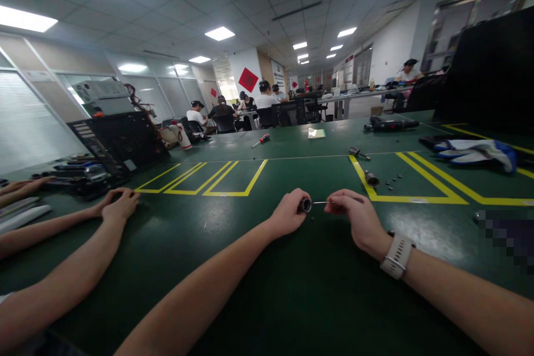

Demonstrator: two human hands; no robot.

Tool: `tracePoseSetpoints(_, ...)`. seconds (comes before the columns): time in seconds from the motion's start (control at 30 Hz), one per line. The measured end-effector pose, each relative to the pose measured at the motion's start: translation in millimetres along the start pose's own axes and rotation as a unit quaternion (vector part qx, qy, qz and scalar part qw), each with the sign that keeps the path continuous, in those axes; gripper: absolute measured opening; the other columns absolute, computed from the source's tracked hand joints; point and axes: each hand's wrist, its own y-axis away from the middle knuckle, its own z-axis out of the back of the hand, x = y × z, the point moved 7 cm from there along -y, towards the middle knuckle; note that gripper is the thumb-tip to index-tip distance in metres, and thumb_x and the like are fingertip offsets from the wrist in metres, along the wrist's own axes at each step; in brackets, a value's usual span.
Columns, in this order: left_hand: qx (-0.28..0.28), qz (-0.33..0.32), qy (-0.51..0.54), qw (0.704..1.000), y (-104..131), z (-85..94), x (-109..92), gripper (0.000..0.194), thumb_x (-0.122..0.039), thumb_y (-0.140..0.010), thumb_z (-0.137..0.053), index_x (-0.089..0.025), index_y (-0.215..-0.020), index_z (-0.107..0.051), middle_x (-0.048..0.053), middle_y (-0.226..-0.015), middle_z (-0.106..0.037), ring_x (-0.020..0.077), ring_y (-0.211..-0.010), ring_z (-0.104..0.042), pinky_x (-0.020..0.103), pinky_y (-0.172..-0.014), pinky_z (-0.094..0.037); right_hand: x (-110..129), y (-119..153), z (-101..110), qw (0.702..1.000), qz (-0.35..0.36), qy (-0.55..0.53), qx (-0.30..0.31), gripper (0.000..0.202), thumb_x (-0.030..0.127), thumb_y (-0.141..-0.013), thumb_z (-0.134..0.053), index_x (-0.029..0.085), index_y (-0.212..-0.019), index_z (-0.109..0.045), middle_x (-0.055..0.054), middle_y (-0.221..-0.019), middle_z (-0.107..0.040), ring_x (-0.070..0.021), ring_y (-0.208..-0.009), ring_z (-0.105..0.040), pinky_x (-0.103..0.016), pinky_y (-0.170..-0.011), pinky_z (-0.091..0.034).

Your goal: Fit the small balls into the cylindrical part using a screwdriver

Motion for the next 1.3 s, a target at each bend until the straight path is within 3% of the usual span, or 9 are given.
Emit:
tracePoseSetpoints(0.2,0.026,-0.016,-0.068,0.997,2,1.6,-12,0.023,-0.007,-0.072,-0.048,-0.017,-0.092,-0.050,0.003,-0.091,-0.054,0.0163,-0.085,-0.050,0.031,-0.077,-0.040,3,3,-5,0.999,0.014,0.040,0.032,0.007,0.023,-0.065,-0.063,0.018,-0.061,-0.065,-0.001,-0.058,-0.064,-0.0175,-0.063,-0.057,-0.034,-0.069,-0.039)
tracePoseSetpoints(0.63,-0.011,-0.053,0.003,0.999,1,0.3,-6,0.025,-0.002,-0.067,-0.046,-0.016,-0.087,-0.051,0.002,-0.086,-0.053,0.0144,-0.080,-0.049,0.027,-0.073,-0.039,-17,-2,1,0.993,-0.096,-0.069,0.002,0.010,0.025,-0.061,-0.062,0.015,-0.059,-0.064,-0.003,-0.055,-0.064,-0.0152,-0.055,-0.056,-0.031,-0.060,-0.041)
tracePoseSetpoints(0.83,-0.079,0.044,-0.024,0.996,1,7.4,10,0.026,-0.001,-0.068,-0.046,-0.017,-0.087,-0.053,0.002,-0.088,-0.054,0.0146,-0.079,-0.049,0.028,-0.072,-0.040,-9,0,4,0.992,-0.066,-0.098,-0.039,0.008,0.024,-0.058,-0.064,0.016,-0.058,-0.062,-0.001,-0.052,-0.062,-0.0135,-0.054,-0.055,-0.028,-0.057,-0.040)
tracePoseSetpoints(1.03,-0.176,0.145,-0.001,0.974,6,22.4,27,0.027,0.001,-0.070,-0.046,-0.016,-0.089,-0.054,0.004,-0.091,-0.055,0.0155,-0.084,-0.052,0.029,-0.075,-0.043,-11,-5,17,0.989,-0.052,-0.103,-0.087,0.010,0.027,-0.061,-0.064,0.018,-0.062,-0.059,0.000,-0.056,-0.061,-0.0140,-0.058,-0.056,-0.028,-0.058,-0.043)
tracePoseSetpoints(1.17,-0.200,0.168,-0.008,0.965,8,27.1,30,0.025,-0.001,-0.071,-0.049,-0.016,-0.089,-0.055,0.004,-0.093,-0.055,0.0169,-0.089,-0.052,0.032,-0.081,-0.044,-14,-7,16,0.995,-0.037,-0.061,-0.074,0.015,0.029,-0.064,-0.066,0.019,-0.075,-0.063,-0.003,-0.072,-0.066,-0.0178,-0.071,-0.060,-0.031,-0.064,-0.045)
tracePoseSetpoints(1.3,-0.188,0.166,-0.011,0.968,8,27.6,29,0.027,-0.002,-0.072,-0.051,-0.016,-0.094,-0.056,0.005,-0.099,-0.055,0.0190,-0.096,-0.052,0.036,-0.086,-0.044,-16,-8,11,0.998,-0.021,0.013,-0.052,0.022,0.032,-0.068,-0.066,0.020,-0.086,-0.065,-0.005,-0.091,-0.067,-0.0204,-0.090,-0.059,-0.033,-0.076,-0.044)
